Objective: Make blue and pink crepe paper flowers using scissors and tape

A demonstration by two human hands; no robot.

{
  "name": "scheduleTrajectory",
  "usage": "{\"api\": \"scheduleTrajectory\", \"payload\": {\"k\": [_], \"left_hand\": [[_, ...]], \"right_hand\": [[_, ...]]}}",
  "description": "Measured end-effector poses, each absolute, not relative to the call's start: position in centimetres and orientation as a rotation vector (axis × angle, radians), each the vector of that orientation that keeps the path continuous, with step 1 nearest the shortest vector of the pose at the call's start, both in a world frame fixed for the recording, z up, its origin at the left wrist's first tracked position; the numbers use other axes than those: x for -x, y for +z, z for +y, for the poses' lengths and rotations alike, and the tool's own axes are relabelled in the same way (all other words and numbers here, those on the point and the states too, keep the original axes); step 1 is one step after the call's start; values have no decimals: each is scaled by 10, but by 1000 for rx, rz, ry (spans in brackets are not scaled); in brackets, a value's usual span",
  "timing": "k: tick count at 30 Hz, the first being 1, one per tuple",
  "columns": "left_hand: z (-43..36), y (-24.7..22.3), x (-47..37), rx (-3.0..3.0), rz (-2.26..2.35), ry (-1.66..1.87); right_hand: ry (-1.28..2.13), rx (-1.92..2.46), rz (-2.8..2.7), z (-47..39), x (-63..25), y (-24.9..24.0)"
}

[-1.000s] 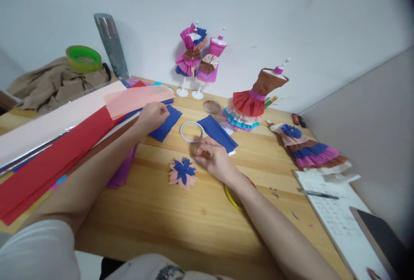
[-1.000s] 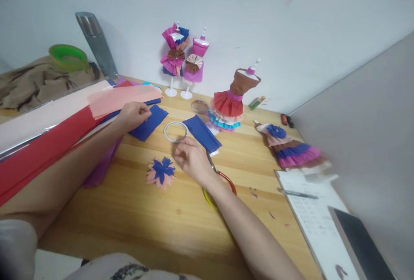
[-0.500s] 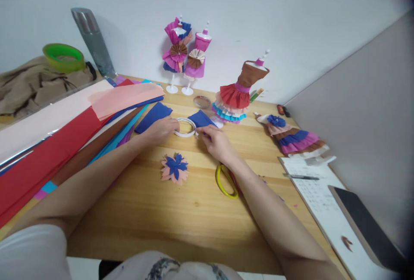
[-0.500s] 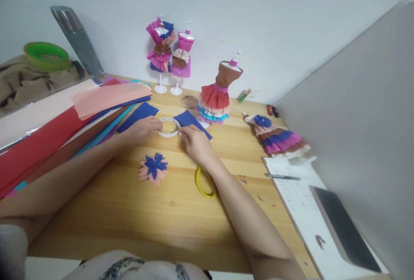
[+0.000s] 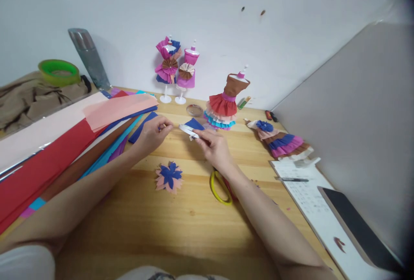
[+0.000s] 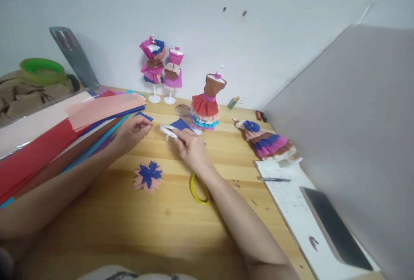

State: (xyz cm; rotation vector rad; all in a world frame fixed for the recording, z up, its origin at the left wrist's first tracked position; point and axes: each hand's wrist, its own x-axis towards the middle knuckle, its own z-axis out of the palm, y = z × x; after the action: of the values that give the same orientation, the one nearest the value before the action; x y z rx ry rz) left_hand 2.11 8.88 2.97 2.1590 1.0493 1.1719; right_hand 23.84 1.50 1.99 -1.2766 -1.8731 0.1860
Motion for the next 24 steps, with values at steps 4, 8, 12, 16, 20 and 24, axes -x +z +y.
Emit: {"api": "scheduleTrajectory", "payload": {"k": [4, 8, 12, 16, 20, 24], "left_hand": [[58, 47, -32, -2149, 1041, 1005], [42, 51, -39, -2180, 1080, 930], [44, 49, -38, -2163, 1036, 974], [49, 47, -36, -2083, 1016, 950], [49, 46, -35, -1977, 1018, 916], [47, 49, -35, -1916, 984, 884]], "right_hand": [[23, 1423, -1905, 9, -232, 20], [-45, 1488, -1959, 3, -226, 22], [-41, 1492, -1981, 1, -224, 25], [-14, 1485, -1990, 1, -224, 25], [-25, 1505, -1999, 2, -224, 24], [-42, 1502, -2003, 2, -224, 24]]}}
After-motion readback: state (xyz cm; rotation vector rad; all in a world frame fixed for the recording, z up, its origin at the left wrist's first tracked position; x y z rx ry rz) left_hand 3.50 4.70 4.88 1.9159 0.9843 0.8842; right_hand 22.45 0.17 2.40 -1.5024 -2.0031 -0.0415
